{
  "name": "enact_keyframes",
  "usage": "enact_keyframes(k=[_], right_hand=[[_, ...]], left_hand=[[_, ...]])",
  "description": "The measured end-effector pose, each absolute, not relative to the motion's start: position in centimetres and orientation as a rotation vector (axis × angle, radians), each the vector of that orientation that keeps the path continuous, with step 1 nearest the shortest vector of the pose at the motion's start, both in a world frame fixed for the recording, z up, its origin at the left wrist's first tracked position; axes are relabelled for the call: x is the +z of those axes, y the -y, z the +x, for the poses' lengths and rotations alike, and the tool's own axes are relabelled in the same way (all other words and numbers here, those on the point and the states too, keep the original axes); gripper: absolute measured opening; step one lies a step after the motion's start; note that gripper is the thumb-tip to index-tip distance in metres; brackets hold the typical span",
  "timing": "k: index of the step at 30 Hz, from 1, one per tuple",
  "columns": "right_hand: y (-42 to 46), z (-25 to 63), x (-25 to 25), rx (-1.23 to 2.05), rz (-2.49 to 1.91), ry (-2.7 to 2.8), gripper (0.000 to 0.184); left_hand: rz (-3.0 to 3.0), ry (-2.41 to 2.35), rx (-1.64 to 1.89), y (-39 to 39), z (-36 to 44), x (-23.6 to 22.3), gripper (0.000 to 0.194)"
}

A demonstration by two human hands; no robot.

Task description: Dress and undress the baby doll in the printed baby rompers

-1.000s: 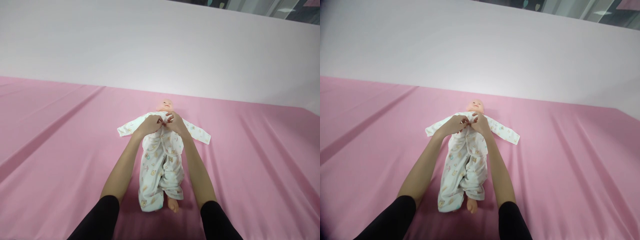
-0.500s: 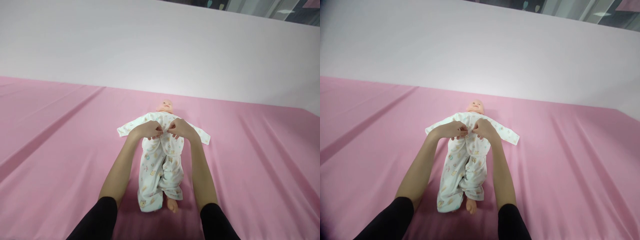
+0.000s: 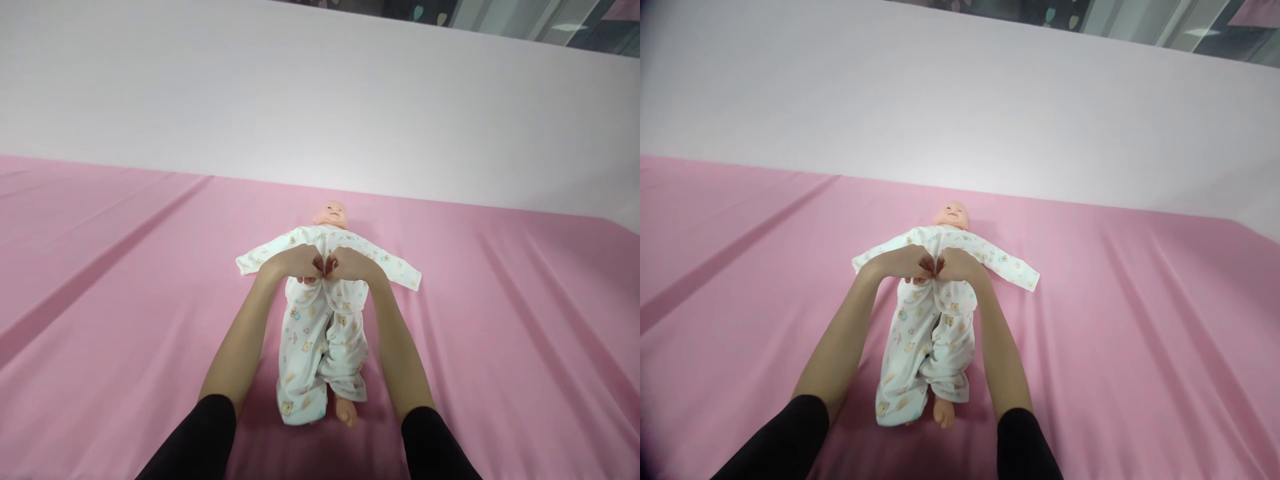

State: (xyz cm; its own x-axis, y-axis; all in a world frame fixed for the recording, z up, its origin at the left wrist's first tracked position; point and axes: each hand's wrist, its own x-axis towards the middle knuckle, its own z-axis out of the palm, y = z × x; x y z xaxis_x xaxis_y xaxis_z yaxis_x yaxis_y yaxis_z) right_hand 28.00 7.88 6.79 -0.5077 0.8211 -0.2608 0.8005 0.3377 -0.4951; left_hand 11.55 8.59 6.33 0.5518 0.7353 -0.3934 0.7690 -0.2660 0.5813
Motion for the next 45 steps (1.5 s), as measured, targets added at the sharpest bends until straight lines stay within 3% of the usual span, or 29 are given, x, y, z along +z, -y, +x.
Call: enact_keyframes(k=[15,26,33,39,45], right_hand=[[-8.3,28.9,6.9,1.122,-1.506,2.345,0.008],[-8.2,30.5,7.5,1.335,-1.243,2.263,0.020],[-9.2,29.3,5.7,0.955,-1.662,2.108,0.036],[-9.7,27.4,4.4,0.816,-1.714,2.163,0.031],[-9.7,31.9,5.5,1.299,-1.313,2.103,0.026]], left_hand=[[2.022,-1.209,0.094,-7.9,11.5,7.9,0.014],[2.002,-1.230,0.123,-7.6,11.7,8.1,0.018],[2.045,-1.359,0.038,-8.1,12.3,6.9,0.031],[2.123,-1.489,-0.046,-7.9,13.3,6.5,0.037],[2.319,-1.500,0.100,-7.9,12.5,6.3,0.027]])
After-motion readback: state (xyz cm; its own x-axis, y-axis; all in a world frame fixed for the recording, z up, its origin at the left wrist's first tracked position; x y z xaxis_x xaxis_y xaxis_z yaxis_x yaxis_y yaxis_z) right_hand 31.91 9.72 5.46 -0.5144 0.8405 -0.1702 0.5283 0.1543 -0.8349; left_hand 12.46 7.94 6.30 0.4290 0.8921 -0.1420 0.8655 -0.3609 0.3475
